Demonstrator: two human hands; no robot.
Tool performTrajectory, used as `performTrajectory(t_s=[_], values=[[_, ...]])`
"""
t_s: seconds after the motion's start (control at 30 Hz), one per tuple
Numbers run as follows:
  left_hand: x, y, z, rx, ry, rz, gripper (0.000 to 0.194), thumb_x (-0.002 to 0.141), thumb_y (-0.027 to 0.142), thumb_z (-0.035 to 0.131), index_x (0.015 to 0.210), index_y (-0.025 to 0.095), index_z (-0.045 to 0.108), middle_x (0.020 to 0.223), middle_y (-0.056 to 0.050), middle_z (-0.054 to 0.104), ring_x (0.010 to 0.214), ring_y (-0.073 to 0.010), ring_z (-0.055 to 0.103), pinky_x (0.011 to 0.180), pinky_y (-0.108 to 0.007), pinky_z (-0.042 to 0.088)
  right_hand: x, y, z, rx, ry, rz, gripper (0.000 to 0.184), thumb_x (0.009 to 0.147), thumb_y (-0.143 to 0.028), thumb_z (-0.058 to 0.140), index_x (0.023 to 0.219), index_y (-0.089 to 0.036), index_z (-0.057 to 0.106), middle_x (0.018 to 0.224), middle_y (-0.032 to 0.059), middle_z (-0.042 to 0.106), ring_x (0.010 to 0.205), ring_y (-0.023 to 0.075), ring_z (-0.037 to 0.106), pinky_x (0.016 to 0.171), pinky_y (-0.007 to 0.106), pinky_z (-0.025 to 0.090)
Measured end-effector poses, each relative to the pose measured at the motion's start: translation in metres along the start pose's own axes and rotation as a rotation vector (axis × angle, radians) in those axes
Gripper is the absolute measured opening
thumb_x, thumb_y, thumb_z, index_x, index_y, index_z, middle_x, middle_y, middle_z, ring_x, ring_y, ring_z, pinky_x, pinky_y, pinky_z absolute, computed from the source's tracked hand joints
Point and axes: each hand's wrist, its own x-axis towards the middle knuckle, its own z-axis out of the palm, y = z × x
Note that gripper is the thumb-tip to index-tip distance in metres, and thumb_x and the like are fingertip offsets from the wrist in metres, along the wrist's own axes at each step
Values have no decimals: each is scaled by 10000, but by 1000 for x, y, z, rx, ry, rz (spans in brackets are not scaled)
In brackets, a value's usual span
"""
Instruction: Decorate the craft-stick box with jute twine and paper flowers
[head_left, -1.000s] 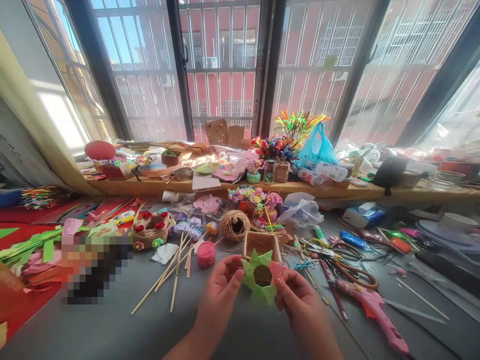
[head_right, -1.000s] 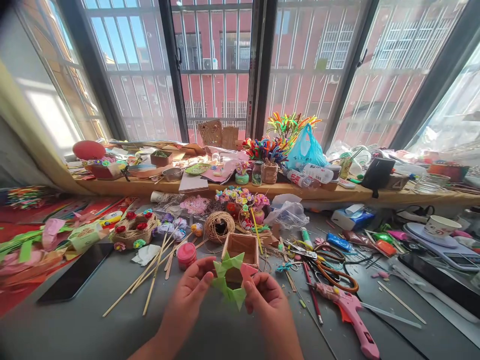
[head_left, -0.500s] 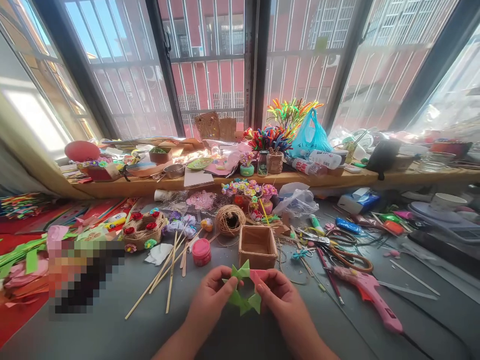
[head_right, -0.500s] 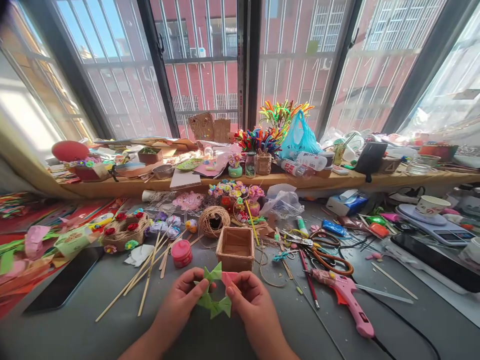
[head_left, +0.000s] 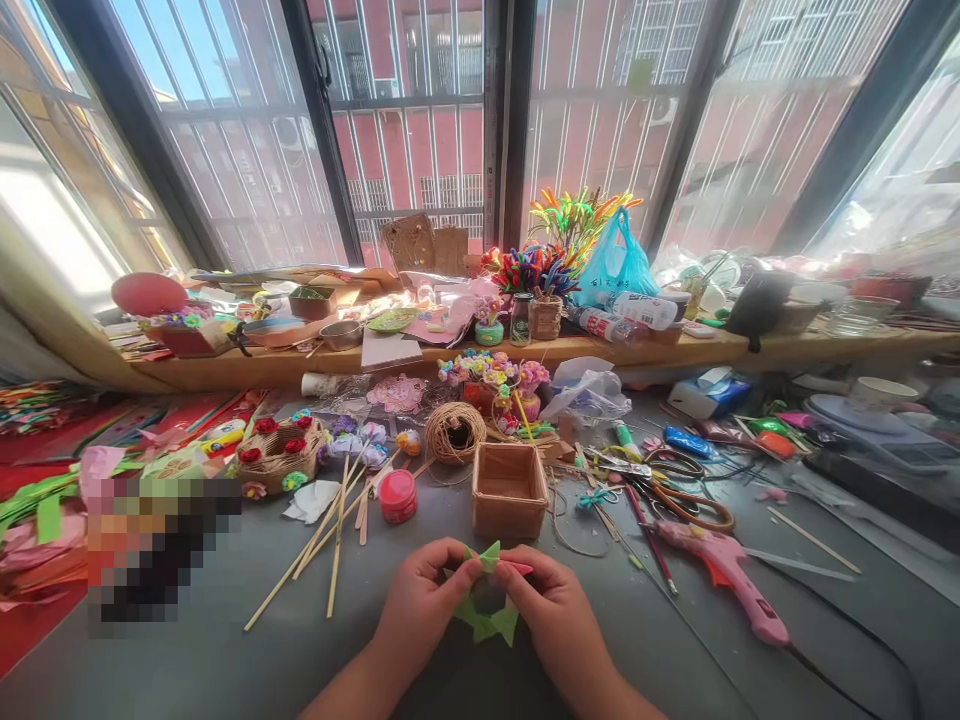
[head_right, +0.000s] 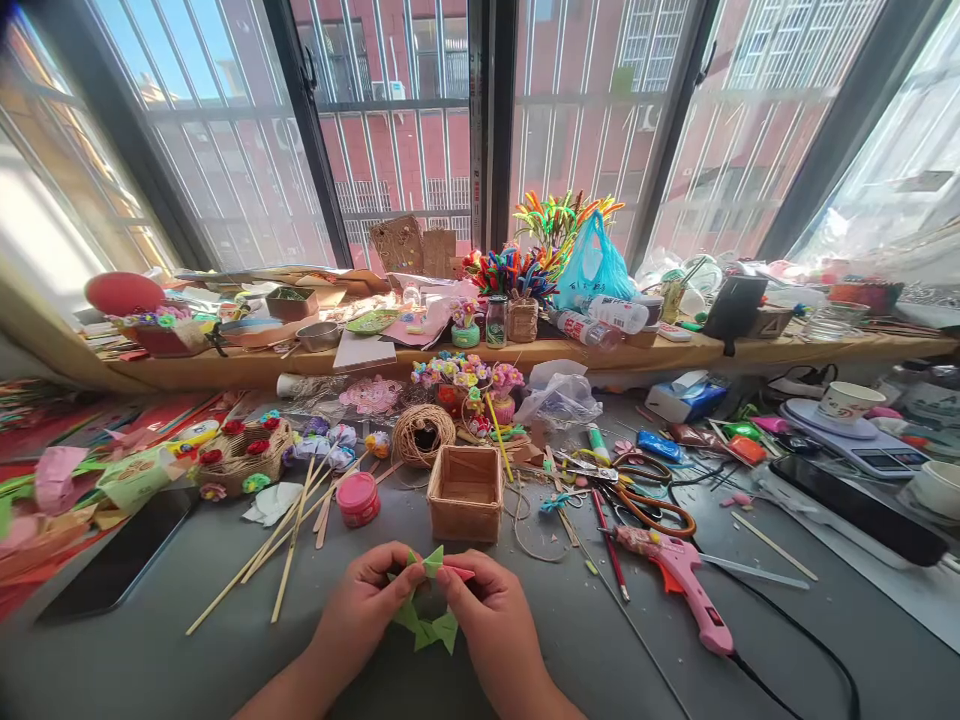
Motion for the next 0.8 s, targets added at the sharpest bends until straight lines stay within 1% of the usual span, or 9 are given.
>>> performTrajectory(t_s=[0.17,0.27,0.33,0.47,0.53,0.6,0.67,0.73,0.8], values=[[1,-6,0,5,-3,17,531,797,684,795,757,159,728,695,-12,626,664,-142,500,610,-228,411,1,-3,1,-94,0,-59,410,788,-634,837,773,-226,876,754,64,711,702,209,630,630,278,493],[1,-6,0,-28,30,22,550,791,703,793,933,174,760,822,-34,689,711,-157,543,640,-238,443,2,0,-1,-60,49,-25,435,761,-655,848,778,-221,870,750,67,720,693,211,620,624,283,498],[1,-7,-1,-51,44,17,574,786,719,790,993,184,749,793,-13,663,688,-148,526,624,-234,435,2,5,-2,-4,104,32,458,739,-671,859,805,-218,868,725,61,717,670,203,600,606,280,493],[3,-12,-1,-7,41,18,554,808,723,767,817,173,703,623,48,495,592,-111,405,551,-214,351,2,18,-1,82,121,76,446,736,-649,878,815,-211,857,695,52,713,649,187,580,589,265,476],[3,-15,0,5,50,25,557,811,725,763,798,173,692,626,44,502,593,-111,411,548,-215,352,1,21,0,82,86,67,419,761,-624,874,826,-210,856,683,44,701,627,173,560,572,257,458],[2,-15,-1,0,49,31,544,816,718,763,842,179,703,648,33,538,609,-123,455,562,-221,387,1,18,0,67,53,30,388,790,-600,862,831,-215,854,716,42,698,649,176,567,585,257,465],[1,-12,-2,-18,30,54,528,818,697,776,972,195,719,761,-4,637,694,-160,563,631,-248,477,1,11,-2,48,39,-39,356,820,-576,846,802,-221,841,756,38,686,688,183,581,610,260,479],[2,-5,-6,-13,26,98,550,837,681,765,1128,218,702,977,-63,718,883,-231,663,783,-319,558,3,3,-9,42,53,-100,343,840,-554,837,753,-222,818,782,35,677,713,183,586,633,262,491],[10,3,-11,59,51,143,541,887,661,715,1213,231,677,1161,-109,715,1070,-293,677,938,-402,561,7,-3,-22,82,108,-89,332,817,-545,862,752,-224,811,778,34,693,702,176,595,631,258,500]])
